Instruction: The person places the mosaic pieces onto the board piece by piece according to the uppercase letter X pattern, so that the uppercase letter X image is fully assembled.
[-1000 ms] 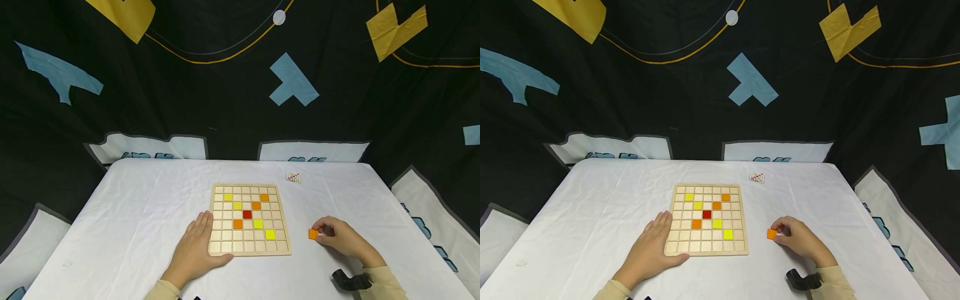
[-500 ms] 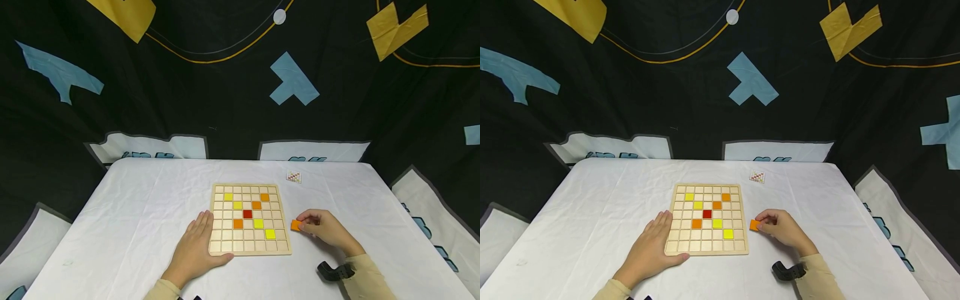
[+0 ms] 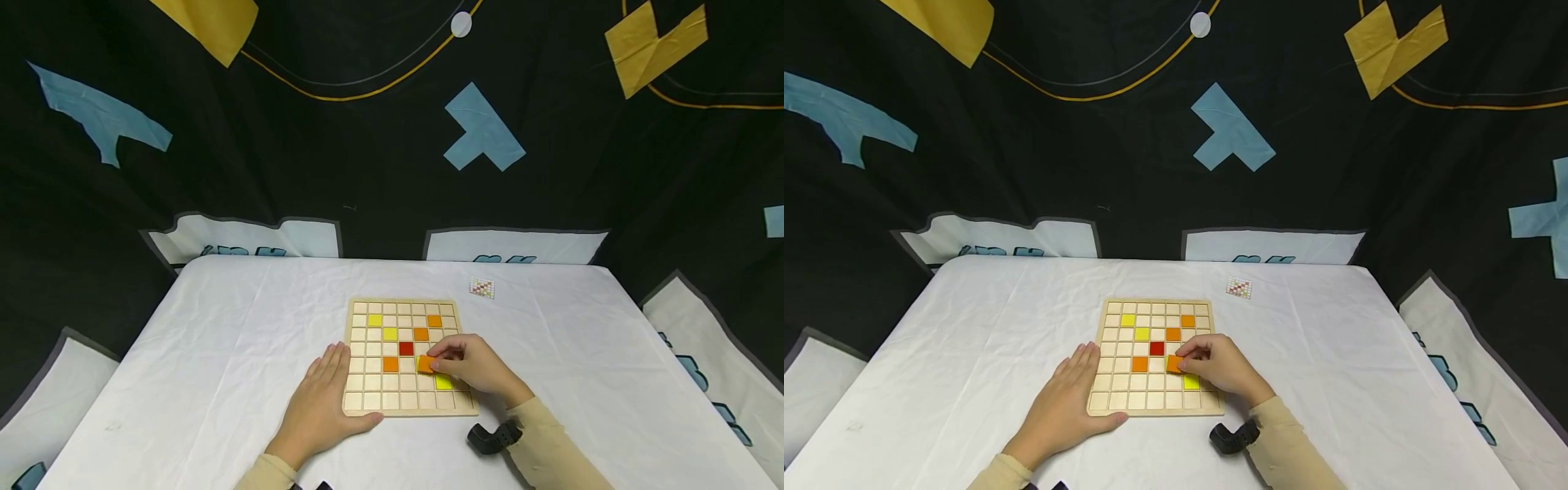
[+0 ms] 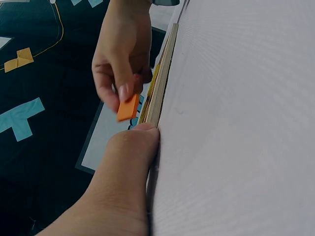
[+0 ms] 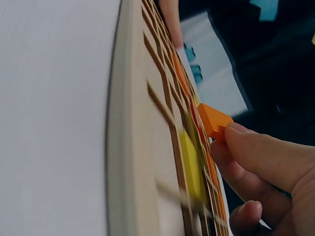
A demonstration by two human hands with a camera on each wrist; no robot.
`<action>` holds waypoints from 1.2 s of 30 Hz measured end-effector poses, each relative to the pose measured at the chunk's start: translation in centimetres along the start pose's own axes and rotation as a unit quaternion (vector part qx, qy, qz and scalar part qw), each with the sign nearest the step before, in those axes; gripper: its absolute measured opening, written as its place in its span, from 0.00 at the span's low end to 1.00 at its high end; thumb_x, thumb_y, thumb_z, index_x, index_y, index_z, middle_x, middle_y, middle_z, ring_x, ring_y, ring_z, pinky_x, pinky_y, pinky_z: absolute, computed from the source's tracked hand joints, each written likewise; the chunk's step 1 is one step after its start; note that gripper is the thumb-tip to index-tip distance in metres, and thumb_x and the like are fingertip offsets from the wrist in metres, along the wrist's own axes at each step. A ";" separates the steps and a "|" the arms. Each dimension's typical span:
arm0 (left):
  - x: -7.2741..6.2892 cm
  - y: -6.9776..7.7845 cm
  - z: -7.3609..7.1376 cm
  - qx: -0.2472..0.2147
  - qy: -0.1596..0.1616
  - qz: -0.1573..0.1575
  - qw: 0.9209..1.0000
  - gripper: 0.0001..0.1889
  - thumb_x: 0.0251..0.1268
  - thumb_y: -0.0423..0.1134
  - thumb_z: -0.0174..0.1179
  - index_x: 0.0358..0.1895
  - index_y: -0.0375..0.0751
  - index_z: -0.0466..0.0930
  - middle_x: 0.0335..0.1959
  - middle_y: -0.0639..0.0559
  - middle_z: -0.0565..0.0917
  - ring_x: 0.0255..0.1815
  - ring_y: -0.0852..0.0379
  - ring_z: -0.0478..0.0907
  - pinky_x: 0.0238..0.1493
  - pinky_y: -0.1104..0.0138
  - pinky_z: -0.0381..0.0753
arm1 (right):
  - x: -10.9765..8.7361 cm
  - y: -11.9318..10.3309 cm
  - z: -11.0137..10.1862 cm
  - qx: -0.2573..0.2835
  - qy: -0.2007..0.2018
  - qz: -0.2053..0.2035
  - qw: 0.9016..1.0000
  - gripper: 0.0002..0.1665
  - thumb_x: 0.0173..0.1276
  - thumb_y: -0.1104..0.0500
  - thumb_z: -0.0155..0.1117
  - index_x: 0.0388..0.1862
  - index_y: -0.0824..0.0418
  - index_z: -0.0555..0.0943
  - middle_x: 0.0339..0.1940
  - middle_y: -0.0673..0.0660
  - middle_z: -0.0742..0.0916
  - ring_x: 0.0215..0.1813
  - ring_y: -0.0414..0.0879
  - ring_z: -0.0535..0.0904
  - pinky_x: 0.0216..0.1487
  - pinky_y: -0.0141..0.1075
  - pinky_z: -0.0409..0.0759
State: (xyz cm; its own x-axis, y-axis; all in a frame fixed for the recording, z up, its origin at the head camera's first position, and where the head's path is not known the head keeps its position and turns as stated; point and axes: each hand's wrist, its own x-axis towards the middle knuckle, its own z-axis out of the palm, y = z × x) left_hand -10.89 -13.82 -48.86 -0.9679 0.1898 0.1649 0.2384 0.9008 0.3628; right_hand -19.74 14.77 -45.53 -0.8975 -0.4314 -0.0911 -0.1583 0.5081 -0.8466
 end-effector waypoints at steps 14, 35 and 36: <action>-0.1 0.0 0.0 0.006 0.005 0.003 1.000 0.65 0.45 0.81 0.58 0.76 0.30 0.55 0.79 0.39 0.57 0.81 0.44 0.52 0.80 0.51 0.56 | 1.2 -2.3 4.4 0.000 -0.032 -0.063 0.998 0.05 0.63 0.54 0.73 0.39 0.47 0.89 0.35 0.43 0.88 0.31 0.39 0.75 0.29 0.26 0.74; 0.0 -0.1 0.0 0.007 0.002 0.006 1.000 0.65 0.46 0.81 0.57 0.76 0.30 0.54 0.79 0.39 0.57 0.82 0.45 0.52 0.80 0.51 0.55 | 1.8 -4.2 7.2 -0.120 -0.005 -0.151 0.981 0.05 0.63 0.56 0.72 0.38 0.48 0.88 0.34 0.38 0.86 0.40 0.38 0.74 0.43 0.28 0.72; 0.0 -0.1 0.0 0.007 0.003 0.006 1.000 0.65 0.46 0.81 0.57 0.76 0.30 0.54 0.79 0.39 0.57 0.81 0.45 0.52 0.80 0.51 0.55 | 1.7 -4.2 7.2 -0.124 -0.003 -0.154 0.980 0.05 0.63 0.56 0.72 0.38 0.48 0.88 0.35 0.38 0.86 0.41 0.38 0.75 0.44 0.28 0.72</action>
State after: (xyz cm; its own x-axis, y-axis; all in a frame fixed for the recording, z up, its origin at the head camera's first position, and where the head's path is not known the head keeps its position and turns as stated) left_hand -10.96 -13.90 -48.90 -0.9643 0.1989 0.1749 0.2494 0.9040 0.3472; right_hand -17.66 6.50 -45.95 -0.7890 -0.5967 0.1461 -0.5179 0.5181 -0.6807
